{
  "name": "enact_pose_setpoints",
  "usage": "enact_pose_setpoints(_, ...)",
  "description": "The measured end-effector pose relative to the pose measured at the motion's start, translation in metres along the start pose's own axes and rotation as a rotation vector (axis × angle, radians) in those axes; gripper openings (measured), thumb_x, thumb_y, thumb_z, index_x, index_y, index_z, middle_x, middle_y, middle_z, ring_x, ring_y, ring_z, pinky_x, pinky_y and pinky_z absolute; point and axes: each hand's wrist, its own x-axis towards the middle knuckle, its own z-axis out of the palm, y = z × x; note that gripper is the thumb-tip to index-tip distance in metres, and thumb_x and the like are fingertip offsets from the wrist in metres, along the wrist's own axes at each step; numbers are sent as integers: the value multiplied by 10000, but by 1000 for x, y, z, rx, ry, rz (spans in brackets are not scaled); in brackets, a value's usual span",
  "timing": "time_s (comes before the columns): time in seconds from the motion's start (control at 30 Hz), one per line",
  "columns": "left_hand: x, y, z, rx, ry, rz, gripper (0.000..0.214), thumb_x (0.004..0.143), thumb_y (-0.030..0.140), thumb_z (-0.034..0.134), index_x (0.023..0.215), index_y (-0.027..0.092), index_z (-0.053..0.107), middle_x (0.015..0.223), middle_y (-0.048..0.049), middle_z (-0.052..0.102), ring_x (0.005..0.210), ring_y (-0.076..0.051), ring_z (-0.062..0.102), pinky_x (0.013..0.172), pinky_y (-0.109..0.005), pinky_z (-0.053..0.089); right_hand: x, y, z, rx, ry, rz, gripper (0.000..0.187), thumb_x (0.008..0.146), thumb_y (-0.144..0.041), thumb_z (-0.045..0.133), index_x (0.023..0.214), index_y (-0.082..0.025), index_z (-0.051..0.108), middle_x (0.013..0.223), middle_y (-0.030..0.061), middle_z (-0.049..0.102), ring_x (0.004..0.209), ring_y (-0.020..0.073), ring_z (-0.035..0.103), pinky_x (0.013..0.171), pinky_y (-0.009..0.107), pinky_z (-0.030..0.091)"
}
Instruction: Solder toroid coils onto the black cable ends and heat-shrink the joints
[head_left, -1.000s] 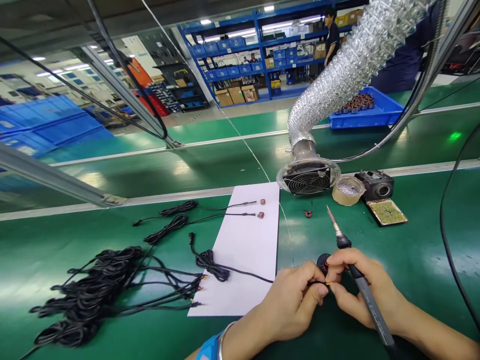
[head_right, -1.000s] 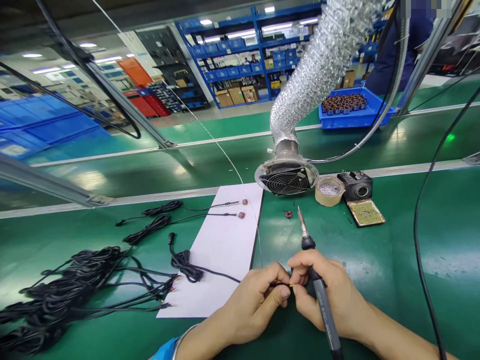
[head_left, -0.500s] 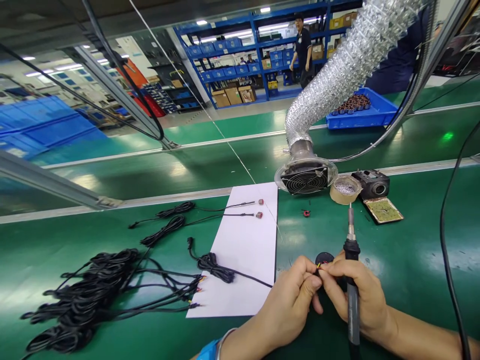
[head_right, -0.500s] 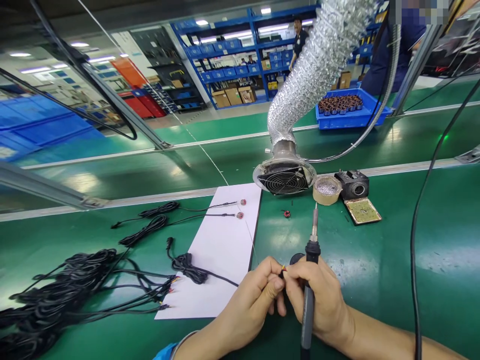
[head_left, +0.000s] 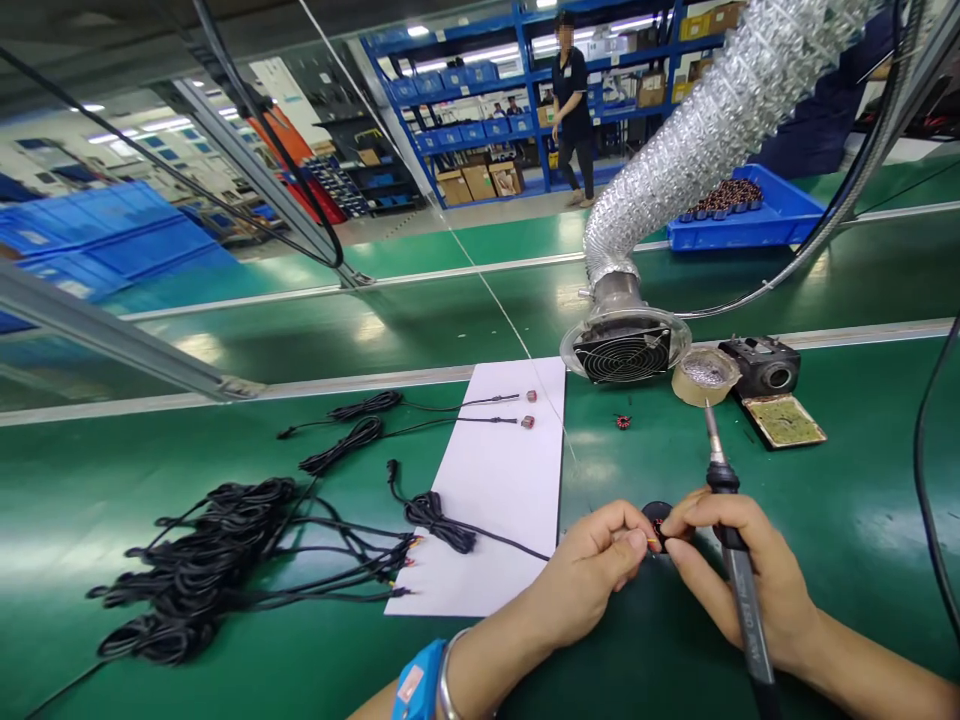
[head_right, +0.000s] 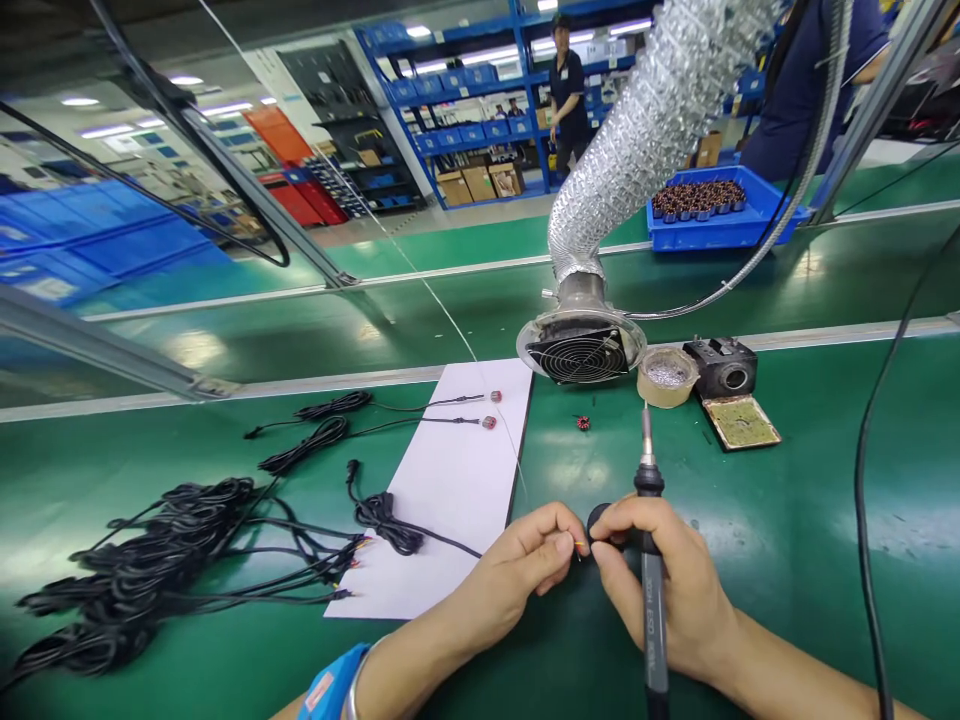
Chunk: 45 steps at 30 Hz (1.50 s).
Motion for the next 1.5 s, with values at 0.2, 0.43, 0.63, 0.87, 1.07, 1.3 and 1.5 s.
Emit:
enact_pose_setpoints(0.2, 1, 0, -1, 50, -3, -3, 508, 808, 655, 619, 729, 167, 506, 689, 39, 410, 659, -113, 326, 626, -249, 261, -1, 9, 1, 98, -89, 41, 265, 914, -109, 598, 1109, -262, 504, 895, 11, 679, 786, 149, 691, 725, 272, 578)
enact_pose_setpoints(0.43, 0, -4, -2, 247, -20, -15, 357, 912, 509, 525, 802, 170, 538, 713, 27, 467, 667, -126, 394, 643, -249, 342, 3, 5, -3, -19, -129, -73, 318, 890, -72, 583, 1143, -251, 512, 921, 23, 685, 833, 163, 673, 752, 289, 565)
enact_pose_setpoints(0.63, -5, 2, 6, 465, -32, 100, 182, 934, 256, 485, 956, 188, 652, 966, -53, 693, 885, -212, 598, 811, -307, 467, 11, -8, 5, -107, -248, -266, 366, 885, -48, 534, 1197, -237, 507, 893, 35, 676, 782, 187, 610, 768, 353, 534)
enact_pose_setpoints(0.87, -6, 8, 3, 603, -13, 39, 183, 953, 303, 480, 884, 186, 602, 822, -16, 633, 751, -168, 546, 682, -264, 403, 16, -1, -15, -136, -295, -79, 248, 940, -82, 463, 1127, -242, 495, 848, 13, 632, 746, 161, 577, 649, 271, 498)
enact_pose_setpoints(1.07, -1, 2, -4, 361, -60, -28, 279, 946, 391, 462, 770, 182, 516, 701, 22, 524, 675, -134, 456, 660, -254, 352, 18, 4, -19, -90, -307, -139, 290, 922, -70, 521, 1145, -254, 500, 864, -3, 676, 736, 143, 608, 696, 271, 517)
enact_pose_setpoints(1.3, 6, -3, 0, 108, 0, -94, 349, 884, 515, 524, 776, 184, 499, 597, 43, 488, 583, -117, 372, 618, -260, 295, 9, 12, -9, -217, -178, -291, 346, 897, -52, 537, 1187, -240, 557, 803, 16, 678, 697, 170, 599, 655, 308, 522)
enact_pose_setpoints(1.5, 7, -7, 3, 147, 84, -79, 344, 900, 498, 490, 748, 189, 480, 584, 47, 464, 573, -114, 371, 596, -254, 293, 9, 10, -7, -260, -162, -260, 389, 902, -33, 506, 1214, -255, 570, 776, 9, 676, 671, 164, 584, 642, 301, 511)
